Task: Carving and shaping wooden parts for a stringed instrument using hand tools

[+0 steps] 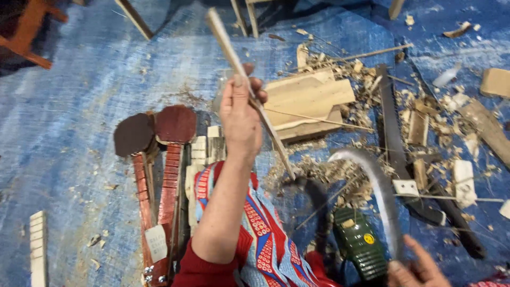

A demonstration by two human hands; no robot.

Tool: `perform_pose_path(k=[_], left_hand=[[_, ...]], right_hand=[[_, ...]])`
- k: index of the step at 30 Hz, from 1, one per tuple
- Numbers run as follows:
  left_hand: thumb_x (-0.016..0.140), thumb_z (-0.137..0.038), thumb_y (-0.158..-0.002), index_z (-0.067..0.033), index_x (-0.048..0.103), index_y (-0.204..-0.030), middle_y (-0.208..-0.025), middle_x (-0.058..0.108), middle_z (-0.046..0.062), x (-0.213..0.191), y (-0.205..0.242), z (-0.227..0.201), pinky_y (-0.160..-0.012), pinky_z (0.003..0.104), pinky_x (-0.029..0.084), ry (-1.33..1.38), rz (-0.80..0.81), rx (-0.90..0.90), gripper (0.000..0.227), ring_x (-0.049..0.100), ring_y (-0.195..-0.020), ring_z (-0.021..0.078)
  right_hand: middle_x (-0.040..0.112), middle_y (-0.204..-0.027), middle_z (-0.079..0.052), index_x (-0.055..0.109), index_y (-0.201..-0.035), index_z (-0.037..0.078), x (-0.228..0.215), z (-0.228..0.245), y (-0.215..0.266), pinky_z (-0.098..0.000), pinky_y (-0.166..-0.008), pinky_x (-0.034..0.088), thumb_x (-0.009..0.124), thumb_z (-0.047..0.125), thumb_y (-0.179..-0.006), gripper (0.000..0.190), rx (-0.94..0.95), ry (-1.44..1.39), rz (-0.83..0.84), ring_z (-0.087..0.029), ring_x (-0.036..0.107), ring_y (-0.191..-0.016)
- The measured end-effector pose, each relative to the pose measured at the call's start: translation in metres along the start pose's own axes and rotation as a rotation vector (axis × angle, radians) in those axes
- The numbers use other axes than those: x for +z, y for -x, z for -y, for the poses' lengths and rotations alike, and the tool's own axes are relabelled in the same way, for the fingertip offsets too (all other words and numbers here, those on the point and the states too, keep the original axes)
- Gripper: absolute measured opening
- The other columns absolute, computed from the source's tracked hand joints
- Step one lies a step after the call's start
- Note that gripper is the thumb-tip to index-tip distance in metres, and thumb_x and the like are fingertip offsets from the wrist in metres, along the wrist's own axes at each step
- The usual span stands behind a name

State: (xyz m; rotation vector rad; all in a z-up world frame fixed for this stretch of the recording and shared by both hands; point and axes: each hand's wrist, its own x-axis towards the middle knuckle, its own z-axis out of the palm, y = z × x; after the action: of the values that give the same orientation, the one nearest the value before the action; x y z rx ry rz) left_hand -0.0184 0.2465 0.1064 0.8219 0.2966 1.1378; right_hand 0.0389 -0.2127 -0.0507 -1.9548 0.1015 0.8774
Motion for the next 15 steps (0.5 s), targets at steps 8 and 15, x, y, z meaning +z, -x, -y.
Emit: perform_pose_path(k=[8,15], left_hand=[[0.058,-0.026,-0.105,-0.0026,0.062,-0.121,-0.103,0.069,0.01,-0.004,0.026,0.039,-0.08,0.032,0.059,-0.044,-0.059,-0.12,0.029,0.066,-0.09,0.0195],[0.06,-0.024,-0.107,-0.0032,0.06,-0.134,-0.1,0.07,0.008,0.017,0.044,0.081,-0.086,0.031,0.059,-0.092,0.076,-0.074,0.035,0.068,-0.089,0.0183]], right_hand=[[0.042,-0.062,-0.01,0.047,-0.163,0.001,-0.084,0.045,0.008,-0.0366,-0.042,0.032,0.063,0.007,-0.087,0.077,-0.294,-0.593,0.374,-0.025,0.045,-0.045],[0.055,-0.093,-0.036,0.057,-0.146,-0.016,-0.069,0.078,0.005,-0.0494,-0.057,0.034,0.048,-0.002,-0.101,0.049,-0.022,-0.355,0.101,-0.044,0.048,-0.072]])
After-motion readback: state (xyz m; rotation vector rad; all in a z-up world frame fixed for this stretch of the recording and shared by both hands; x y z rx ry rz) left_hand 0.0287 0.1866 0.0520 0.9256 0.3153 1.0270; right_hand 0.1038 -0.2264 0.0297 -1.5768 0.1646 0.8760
